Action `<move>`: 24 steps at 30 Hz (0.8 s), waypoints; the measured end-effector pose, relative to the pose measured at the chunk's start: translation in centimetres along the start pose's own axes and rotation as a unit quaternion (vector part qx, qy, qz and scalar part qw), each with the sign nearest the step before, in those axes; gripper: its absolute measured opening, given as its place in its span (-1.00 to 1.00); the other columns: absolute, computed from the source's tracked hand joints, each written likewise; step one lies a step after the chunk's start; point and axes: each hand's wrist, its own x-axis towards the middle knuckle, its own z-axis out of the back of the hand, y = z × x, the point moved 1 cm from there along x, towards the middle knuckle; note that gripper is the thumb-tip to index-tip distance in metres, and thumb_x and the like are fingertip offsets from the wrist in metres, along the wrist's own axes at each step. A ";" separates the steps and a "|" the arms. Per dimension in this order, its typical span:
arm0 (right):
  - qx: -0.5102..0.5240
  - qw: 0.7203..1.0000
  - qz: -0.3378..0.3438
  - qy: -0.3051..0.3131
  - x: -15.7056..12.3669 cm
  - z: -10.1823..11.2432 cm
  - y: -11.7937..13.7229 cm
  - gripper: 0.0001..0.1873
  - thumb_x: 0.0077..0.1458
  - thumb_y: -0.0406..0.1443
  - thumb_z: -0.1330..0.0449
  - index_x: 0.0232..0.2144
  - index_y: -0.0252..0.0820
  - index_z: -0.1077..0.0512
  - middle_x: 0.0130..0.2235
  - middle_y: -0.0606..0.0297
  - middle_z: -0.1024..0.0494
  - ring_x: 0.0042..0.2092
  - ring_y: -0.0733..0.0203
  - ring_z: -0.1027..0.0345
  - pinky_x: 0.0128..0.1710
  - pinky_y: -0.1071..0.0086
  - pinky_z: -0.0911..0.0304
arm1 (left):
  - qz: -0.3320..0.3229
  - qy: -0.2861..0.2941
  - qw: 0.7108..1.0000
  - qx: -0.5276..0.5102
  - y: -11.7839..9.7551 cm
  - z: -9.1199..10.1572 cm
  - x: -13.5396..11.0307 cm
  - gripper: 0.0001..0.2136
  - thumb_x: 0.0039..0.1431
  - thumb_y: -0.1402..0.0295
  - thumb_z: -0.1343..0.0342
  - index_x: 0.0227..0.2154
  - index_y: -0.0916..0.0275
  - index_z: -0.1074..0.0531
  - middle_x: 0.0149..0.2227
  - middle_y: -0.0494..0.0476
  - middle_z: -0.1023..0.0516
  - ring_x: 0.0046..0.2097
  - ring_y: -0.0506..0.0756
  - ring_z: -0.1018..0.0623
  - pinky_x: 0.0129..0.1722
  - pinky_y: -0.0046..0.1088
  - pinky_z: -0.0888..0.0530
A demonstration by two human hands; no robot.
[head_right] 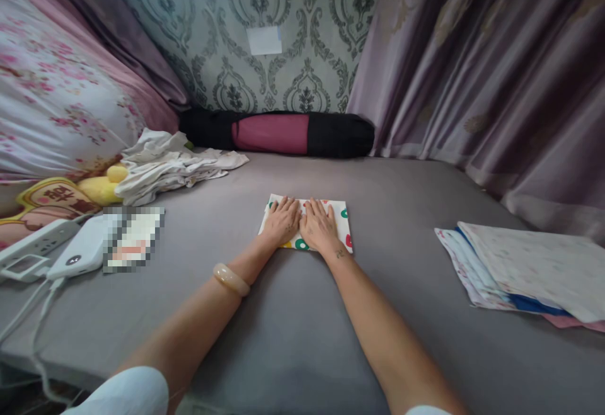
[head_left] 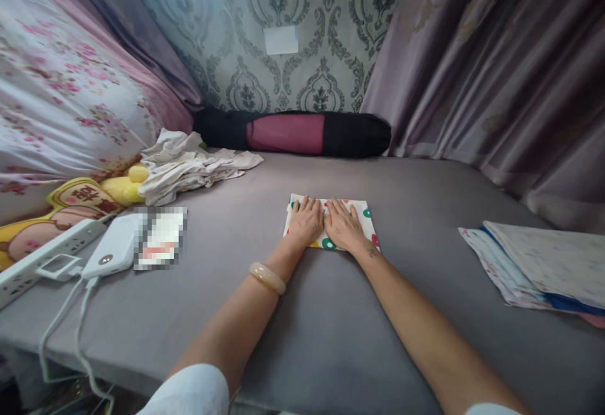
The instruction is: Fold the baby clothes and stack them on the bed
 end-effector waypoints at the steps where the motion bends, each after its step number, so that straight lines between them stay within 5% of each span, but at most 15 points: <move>1: -0.004 1.000 -0.012 -0.013 -0.1 0.1 0.0 -0.41 0.31 -0.26 0.24 0.30 -0.41 -0.12 0.35 0.06 -0.09 0.37 0.04 0.11 0.34 0.02 0.31 | 0.009 -0.017 1.000 0.002 0.0 0.2 -0.1 -0.54 0.40 0.26 0.32 0.21 0.33 -0.24 0.28 0.26 -0.28 0.35 0.22 -0.15 0.31 -0.07 -0.07; 4: -0.016 0.999 -0.037 -0.032 -0.3 0.4 -0.2 -0.41 0.31 -0.26 0.24 0.30 -0.43 -0.11 0.35 0.04 -0.08 0.38 0.02 0.14 0.34 -0.01 0.33 | 0.020 -0.045 0.999 0.008 -0.1 0.5 -0.3 -0.52 0.40 0.23 0.33 0.22 0.31 -0.23 0.30 0.25 -0.24 0.37 0.23 -0.09 0.33 -0.02 0.00; 13: -0.009 0.998 -0.058 0.027 -0.2 0.3 -0.4 -0.39 0.32 -0.23 0.26 0.31 -0.40 -0.08 0.36 0.07 -0.06 0.38 0.02 0.15 0.33 -0.03 0.25 | 0.018 0.033 0.999 -0.003 0.1 0.0 -0.3 -0.52 0.38 0.17 0.31 0.22 0.23 -0.25 0.32 0.26 -0.21 0.35 0.28 -0.14 0.30 0.03 -0.06; 24: -0.010 0.997 -0.082 -0.002 -0.5 0.6 -1.2 -0.37 0.33 -0.20 0.27 0.31 -0.48 -0.05 0.36 -0.01 -0.05 0.38 -0.02 0.16 0.33 -0.02 0.29 | 0.091 -0.031 0.995 0.000 0.6 0.9 -0.9 -0.46 0.37 0.17 0.33 0.24 0.41 -0.21 0.33 0.38 -0.17 0.37 0.26 -0.08 0.34 -0.06 0.02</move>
